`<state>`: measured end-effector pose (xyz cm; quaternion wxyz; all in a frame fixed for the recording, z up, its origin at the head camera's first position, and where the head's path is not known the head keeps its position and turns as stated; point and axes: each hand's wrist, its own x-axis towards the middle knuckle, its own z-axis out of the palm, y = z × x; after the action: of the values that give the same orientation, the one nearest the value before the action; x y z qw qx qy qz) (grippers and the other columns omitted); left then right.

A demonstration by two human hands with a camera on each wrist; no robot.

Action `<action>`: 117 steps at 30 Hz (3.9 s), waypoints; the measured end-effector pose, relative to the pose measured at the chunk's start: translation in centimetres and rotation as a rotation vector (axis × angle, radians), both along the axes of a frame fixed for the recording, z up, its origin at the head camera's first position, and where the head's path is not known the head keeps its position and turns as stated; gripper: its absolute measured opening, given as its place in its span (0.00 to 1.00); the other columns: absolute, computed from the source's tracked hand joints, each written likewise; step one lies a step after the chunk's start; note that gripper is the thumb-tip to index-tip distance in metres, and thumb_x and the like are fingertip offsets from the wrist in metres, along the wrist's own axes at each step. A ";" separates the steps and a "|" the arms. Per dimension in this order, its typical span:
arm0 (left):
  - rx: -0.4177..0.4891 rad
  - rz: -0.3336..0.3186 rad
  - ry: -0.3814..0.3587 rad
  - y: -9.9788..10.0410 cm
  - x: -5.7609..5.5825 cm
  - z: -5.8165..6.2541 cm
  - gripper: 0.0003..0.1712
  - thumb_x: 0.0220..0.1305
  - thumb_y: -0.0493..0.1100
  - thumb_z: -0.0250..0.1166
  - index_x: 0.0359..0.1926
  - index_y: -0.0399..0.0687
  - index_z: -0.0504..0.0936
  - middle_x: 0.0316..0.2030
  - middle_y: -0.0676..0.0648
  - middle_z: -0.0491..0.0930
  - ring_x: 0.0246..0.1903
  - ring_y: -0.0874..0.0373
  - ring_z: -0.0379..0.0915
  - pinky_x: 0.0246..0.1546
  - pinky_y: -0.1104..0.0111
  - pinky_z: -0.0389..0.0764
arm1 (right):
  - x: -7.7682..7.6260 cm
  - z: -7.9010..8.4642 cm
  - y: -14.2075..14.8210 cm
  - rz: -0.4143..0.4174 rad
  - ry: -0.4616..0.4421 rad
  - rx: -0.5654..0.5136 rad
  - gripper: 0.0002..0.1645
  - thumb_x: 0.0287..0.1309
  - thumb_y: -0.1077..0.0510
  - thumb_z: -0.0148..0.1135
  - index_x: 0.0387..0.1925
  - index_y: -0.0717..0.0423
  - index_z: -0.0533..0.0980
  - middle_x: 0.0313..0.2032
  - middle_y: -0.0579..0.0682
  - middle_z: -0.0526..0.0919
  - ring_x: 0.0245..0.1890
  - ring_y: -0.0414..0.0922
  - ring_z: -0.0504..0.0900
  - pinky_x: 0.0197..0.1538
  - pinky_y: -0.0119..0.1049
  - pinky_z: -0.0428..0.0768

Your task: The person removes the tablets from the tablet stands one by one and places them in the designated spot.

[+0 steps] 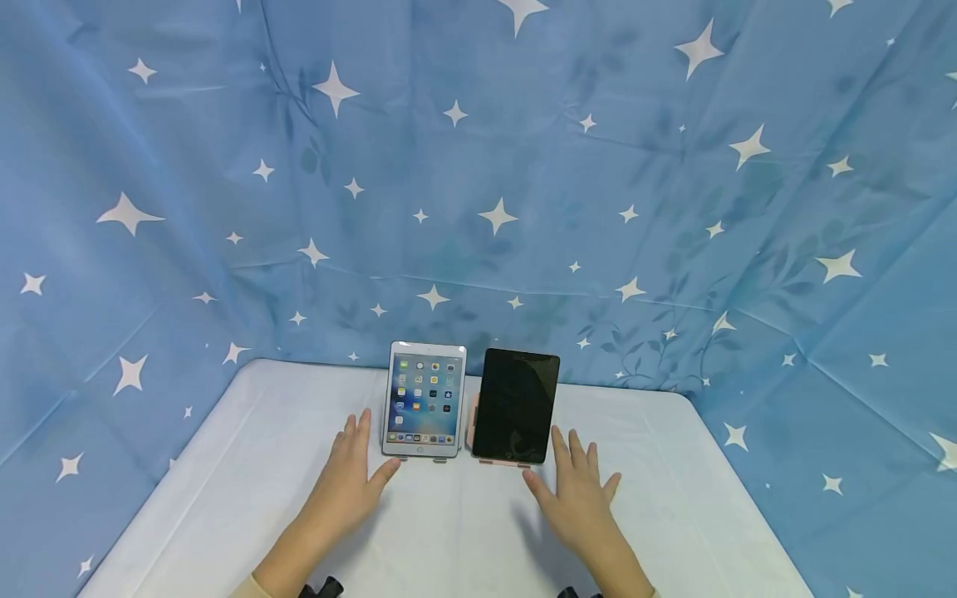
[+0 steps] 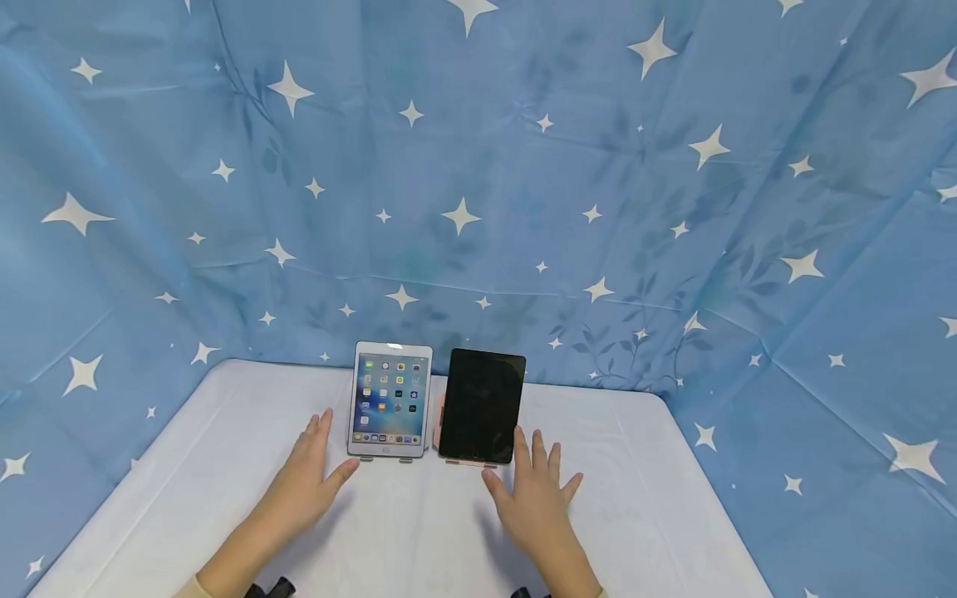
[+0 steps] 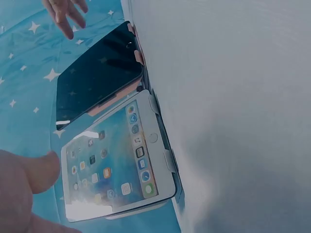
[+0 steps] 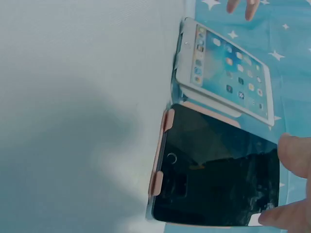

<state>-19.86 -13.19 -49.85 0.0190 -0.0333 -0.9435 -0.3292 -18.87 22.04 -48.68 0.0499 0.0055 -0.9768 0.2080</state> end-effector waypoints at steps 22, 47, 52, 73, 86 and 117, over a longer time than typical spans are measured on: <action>0.387 0.101 0.151 -1.1 -1.2 1.1 0.36 0.79 0.37 0.63 0.81 0.45 0.62 0.78 0.38 0.70 0.76 0.39 0.71 0.68 0.50 0.82 | -2.6 1.2 -2.6 0.187 0.244 -0.516 0.45 0.69 0.60 0.73 0.81 0.54 0.63 0.80 0.53 0.70 0.80 0.55 0.70 0.72 0.57 0.77; 0.899 0.031 -0.018 -2.7 -3.7 1.2 0.32 0.80 0.29 0.56 0.80 0.39 0.63 0.76 0.32 0.71 0.74 0.38 0.72 0.59 0.72 0.87 | -7.1 2.3 -6.1 0.276 -0.072 -1.217 0.38 0.74 0.71 0.60 0.80 0.56 0.63 0.76 0.63 0.73 0.76 0.60 0.74 0.64 0.44 0.86; 0.910 0.032 -0.038 -3.3 -4.4 1.0 0.33 0.79 0.29 0.56 0.81 0.41 0.62 0.76 0.34 0.72 0.74 0.39 0.72 0.58 0.72 0.87 | -8.1 2.3 -6.8 0.285 -0.098 -1.245 0.39 0.74 0.70 0.62 0.81 0.55 0.63 0.77 0.64 0.72 0.77 0.60 0.74 0.66 0.47 0.85; 0.924 0.002 -0.064 -3.5 -7.2 2.6 0.33 0.82 0.33 0.55 0.82 0.42 0.61 0.78 0.37 0.70 0.76 0.42 0.70 0.61 0.70 0.86 | -10.4 3.1 -8.8 0.331 -0.073 -1.039 0.41 0.72 0.69 0.65 0.81 0.56 0.63 0.78 0.58 0.72 0.78 0.57 0.72 0.74 0.52 0.77; 0.899 -0.057 -0.075 -3.3 -9.5 3.6 0.34 0.82 0.34 0.54 0.83 0.40 0.58 0.80 0.36 0.67 0.78 0.41 0.66 0.65 0.68 0.84 | -11.5 3.5 -9.2 0.320 -0.075 -1.012 0.41 0.73 0.70 0.63 0.82 0.56 0.62 0.78 0.62 0.70 0.78 0.59 0.72 0.75 0.54 0.76; 0.873 0.006 -0.082 -2.7 -11.5 4.5 0.34 0.78 0.29 0.56 0.81 0.45 0.66 0.73 0.34 0.75 0.71 0.39 0.76 0.67 0.60 0.84 | -12.3 4.1 -10.2 0.180 -0.080 -1.091 0.35 0.72 0.72 0.60 0.77 0.55 0.70 0.67 0.60 0.80 0.63 0.56 0.84 0.62 0.44 0.89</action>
<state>-31.37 -15.85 -45.37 -0.0053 -0.0064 -0.7160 -0.6981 -31.21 11.81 -44.60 -0.0096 0.0544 -0.7241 0.6875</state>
